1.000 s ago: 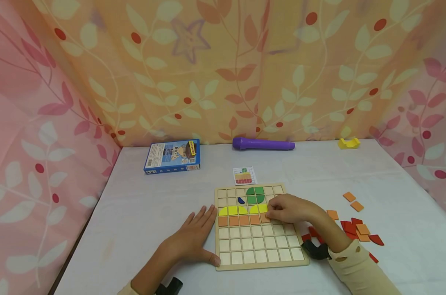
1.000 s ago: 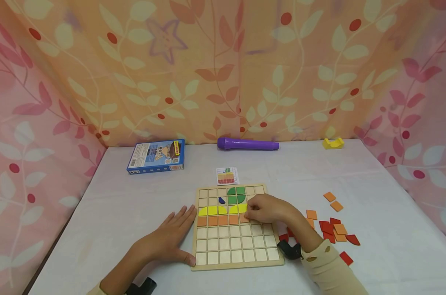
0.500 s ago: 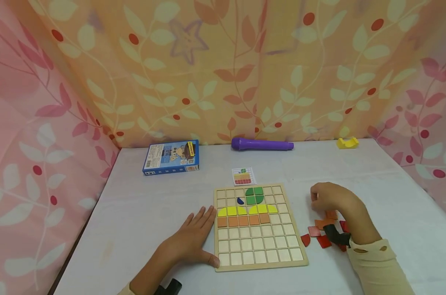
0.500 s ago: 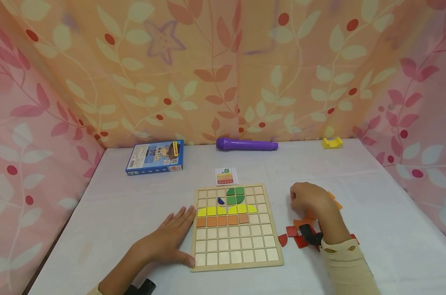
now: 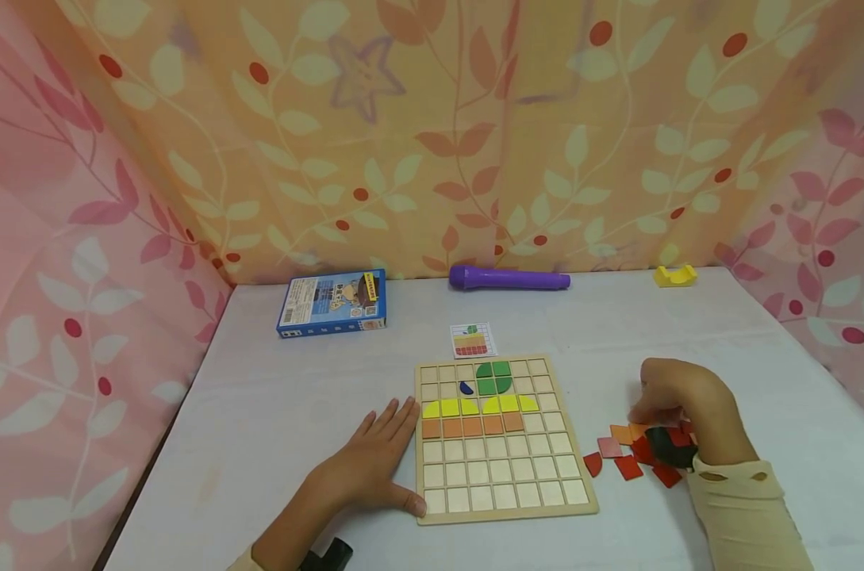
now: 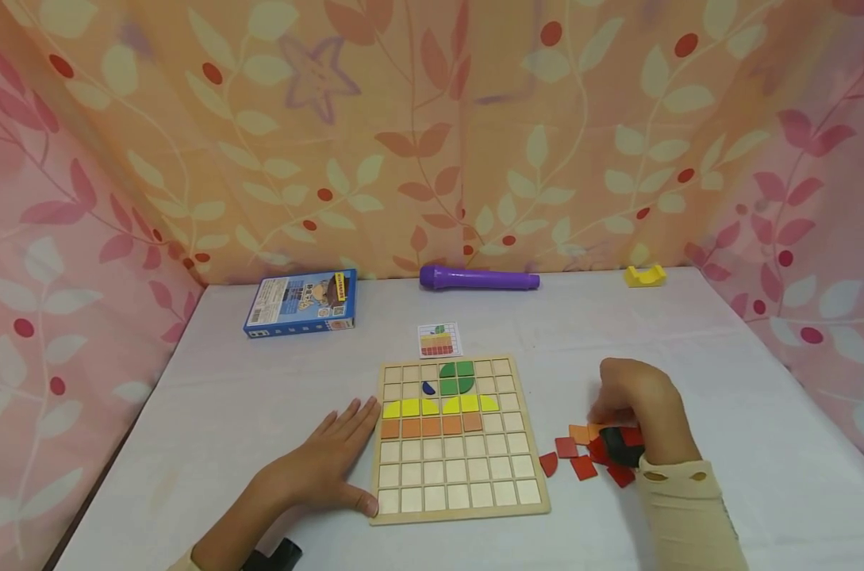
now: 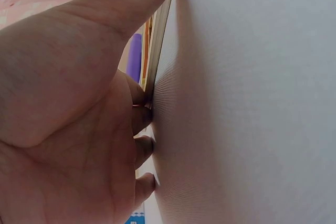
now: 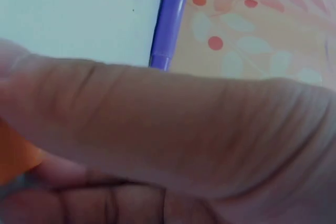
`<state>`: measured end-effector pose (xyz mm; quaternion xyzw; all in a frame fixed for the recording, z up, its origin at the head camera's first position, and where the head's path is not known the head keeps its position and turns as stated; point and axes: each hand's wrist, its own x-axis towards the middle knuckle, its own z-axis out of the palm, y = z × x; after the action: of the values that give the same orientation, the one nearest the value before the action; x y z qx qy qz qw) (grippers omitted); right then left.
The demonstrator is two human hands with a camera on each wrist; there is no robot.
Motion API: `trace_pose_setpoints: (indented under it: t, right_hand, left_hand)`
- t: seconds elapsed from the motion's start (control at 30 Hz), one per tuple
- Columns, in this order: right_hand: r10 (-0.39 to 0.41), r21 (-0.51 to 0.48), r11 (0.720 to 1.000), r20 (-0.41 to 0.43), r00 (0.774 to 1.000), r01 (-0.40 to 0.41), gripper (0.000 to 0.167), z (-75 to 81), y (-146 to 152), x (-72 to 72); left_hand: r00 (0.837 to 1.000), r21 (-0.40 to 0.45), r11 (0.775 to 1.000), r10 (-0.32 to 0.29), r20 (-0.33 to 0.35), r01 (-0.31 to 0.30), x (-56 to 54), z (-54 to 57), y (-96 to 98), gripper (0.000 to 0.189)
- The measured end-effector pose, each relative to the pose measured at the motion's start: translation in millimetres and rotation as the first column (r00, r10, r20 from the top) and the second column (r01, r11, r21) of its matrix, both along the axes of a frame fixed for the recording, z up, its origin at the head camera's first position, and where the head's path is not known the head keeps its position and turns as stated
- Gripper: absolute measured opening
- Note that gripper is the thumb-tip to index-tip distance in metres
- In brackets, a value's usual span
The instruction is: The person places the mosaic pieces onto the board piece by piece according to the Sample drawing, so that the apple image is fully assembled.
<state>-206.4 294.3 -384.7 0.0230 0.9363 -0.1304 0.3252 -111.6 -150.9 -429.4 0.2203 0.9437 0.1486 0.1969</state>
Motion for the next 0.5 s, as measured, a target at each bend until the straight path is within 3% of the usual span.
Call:
trace_pose_setpoints:
  t: [0.2, 0.37, 0.5]
  right_hand:
    - [0.072, -0.023, 0.997, -0.014, 0.997, -0.072, 0.036, 1.0, -4, -1.5]
    - [0.077, -0.065, 0.995, 0.001, 0.997, -0.077, 0.034, 2.5, -7, 1.7]
    - [0.14, -0.122, 0.983, 0.003, 0.99, -0.139, 0.025, 1.8, -15, 4.3]
  left_hand:
    - [1.0, -0.002, 1.0, -0.008, 0.0, 0.008, -0.6, -0.4, 0.4, 0.137]
    - [1.0, -0.004, 1.0, -0.006, -0.001, 0.006, -0.9, -0.1, 0.6, 0.138]
    - [1.0, -0.002, 1.0, -0.005, 0.0, 0.005, -1.1, 0.4, 0.7, 0.138]
